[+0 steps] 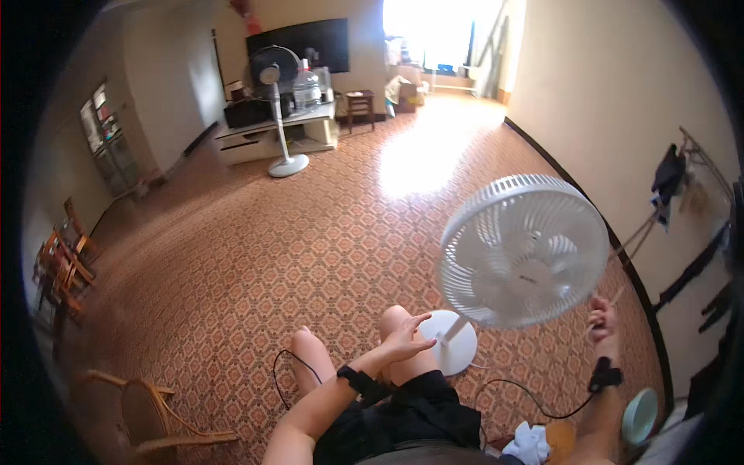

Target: The recorder uses a screwdriver to disassemble and then reassemble a white electric pedestal fan while seated.

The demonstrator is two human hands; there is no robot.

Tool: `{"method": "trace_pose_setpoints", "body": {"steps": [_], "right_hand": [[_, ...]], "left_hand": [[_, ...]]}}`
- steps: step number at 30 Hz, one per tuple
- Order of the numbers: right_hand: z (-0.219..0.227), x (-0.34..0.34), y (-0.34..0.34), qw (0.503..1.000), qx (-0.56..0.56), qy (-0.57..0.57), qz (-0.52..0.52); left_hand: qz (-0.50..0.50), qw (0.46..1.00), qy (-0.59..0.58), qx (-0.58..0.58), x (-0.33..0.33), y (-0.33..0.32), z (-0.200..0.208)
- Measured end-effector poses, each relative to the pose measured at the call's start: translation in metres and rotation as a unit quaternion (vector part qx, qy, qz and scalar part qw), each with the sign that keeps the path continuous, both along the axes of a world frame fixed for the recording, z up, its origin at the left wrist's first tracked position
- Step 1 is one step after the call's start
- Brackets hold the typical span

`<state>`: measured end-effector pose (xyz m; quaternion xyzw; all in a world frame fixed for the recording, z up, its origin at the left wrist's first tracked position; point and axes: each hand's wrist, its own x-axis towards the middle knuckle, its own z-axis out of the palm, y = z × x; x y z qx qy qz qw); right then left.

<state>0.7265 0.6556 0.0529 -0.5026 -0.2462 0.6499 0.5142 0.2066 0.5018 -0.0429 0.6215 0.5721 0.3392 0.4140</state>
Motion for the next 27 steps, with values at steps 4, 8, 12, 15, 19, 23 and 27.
{"method": "trace_pose_setpoints", "body": {"steps": [4,8,12,15,19,23,27], "right_hand": [[-0.099,-0.069,-0.064,0.998,-0.037,0.028,-0.048],[-0.097,-0.184,-0.156,0.992,0.031,-0.097,-0.077],[-0.068,-0.258,-0.187,0.990,0.085,-0.115,-0.017],[-0.073,-0.284,-0.177,0.985,0.130,-0.087,0.074],[-0.076,-0.283,-0.158,0.975,0.146,-0.107,0.127],[-0.073,-0.270,-0.160,0.930,0.199,-0.240,0.193],[-0.075,-0.271,-0.188,0.864,0.159,-0.366,0.307]], "left_hand": [[-0.089,0.993,0.001,-0.078,0.018,-0.008,-0.012],[-0.177,0.982,-0.011,-0.062,0.063,-0.008,-0.030],[-0.239,0.964,-0.114,0.019,0.102,-0.018,-0.040],[-0.379,0.919,-0.100,-0.046,0.108,-0.026,-0.043],[-0.331,0.923,-0.143,-0.135,0.091,-0.023,-0.021],[-0.244,0.914,-0.187,-0.264,0.055,-0.026,-0.009],[-0.075,0.879,-0.313,-0.351,0.024,-0.026,-0.042]]}}
